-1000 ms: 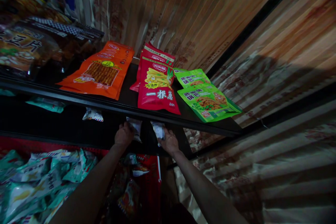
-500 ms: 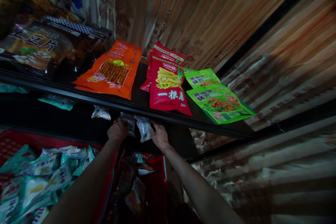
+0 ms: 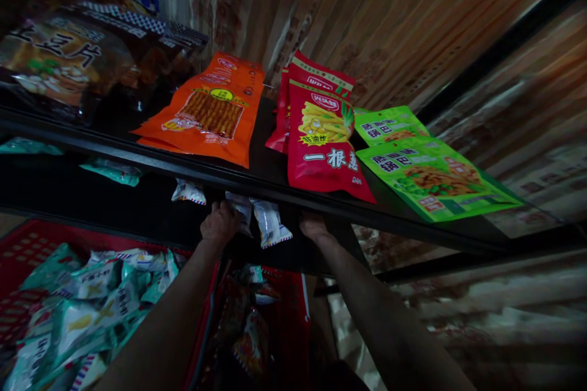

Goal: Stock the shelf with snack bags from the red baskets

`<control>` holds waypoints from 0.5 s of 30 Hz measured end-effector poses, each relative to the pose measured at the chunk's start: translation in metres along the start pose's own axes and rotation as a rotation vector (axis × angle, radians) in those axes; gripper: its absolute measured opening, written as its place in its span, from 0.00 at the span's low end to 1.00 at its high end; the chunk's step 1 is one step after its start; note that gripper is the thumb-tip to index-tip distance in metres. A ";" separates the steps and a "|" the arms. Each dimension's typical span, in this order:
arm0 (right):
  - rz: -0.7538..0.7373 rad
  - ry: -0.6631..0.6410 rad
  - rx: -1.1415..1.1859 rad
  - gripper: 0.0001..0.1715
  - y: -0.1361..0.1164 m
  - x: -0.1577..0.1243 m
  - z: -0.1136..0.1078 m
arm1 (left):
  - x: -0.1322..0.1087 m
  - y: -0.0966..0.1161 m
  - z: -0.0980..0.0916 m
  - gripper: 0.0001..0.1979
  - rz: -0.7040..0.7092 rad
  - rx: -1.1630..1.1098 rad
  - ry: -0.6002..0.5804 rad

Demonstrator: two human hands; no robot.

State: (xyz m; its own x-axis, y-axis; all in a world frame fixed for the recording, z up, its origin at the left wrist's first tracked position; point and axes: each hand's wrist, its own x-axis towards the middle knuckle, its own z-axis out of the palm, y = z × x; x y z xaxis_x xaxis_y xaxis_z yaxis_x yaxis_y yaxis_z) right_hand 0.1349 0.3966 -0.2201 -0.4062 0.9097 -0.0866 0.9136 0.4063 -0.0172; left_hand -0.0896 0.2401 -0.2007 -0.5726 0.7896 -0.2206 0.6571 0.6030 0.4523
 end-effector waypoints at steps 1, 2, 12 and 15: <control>0.003 -0.006 -0.002 0.29 -0.002 -0.004 0.001 | 0.000 0.000 0.000 0.19 0.006 0.003 0.001; 0.006 -0.013 -0.004 0.30 -0.005 -0.009 0.001 | -0.001 -0.001 0.000 0.19 0.010 0.005 0.001; -0.061 0.015 0.030 0.24 -0.016 -0.078 -0.015 | -0.006 -0.001 -0.007 0.21 0.046 0.041 -0.015; -0.067 -0.057 0.082 0.23 -0.020 -0.089 -0.027 | -0.012 0.002 -0.013 0.24 0.048 0.070 -0.021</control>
State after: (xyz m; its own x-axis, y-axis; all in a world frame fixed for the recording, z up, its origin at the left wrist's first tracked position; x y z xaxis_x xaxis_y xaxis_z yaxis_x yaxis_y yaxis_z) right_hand 0.1526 0.3099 -0.1850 -0.4670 0.8732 -0.1392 0.8838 0.4558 -0.1058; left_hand -0.0881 0.2301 -0.1860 -0.5299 0.8195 -0.2181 0.7168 0.5703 0.4012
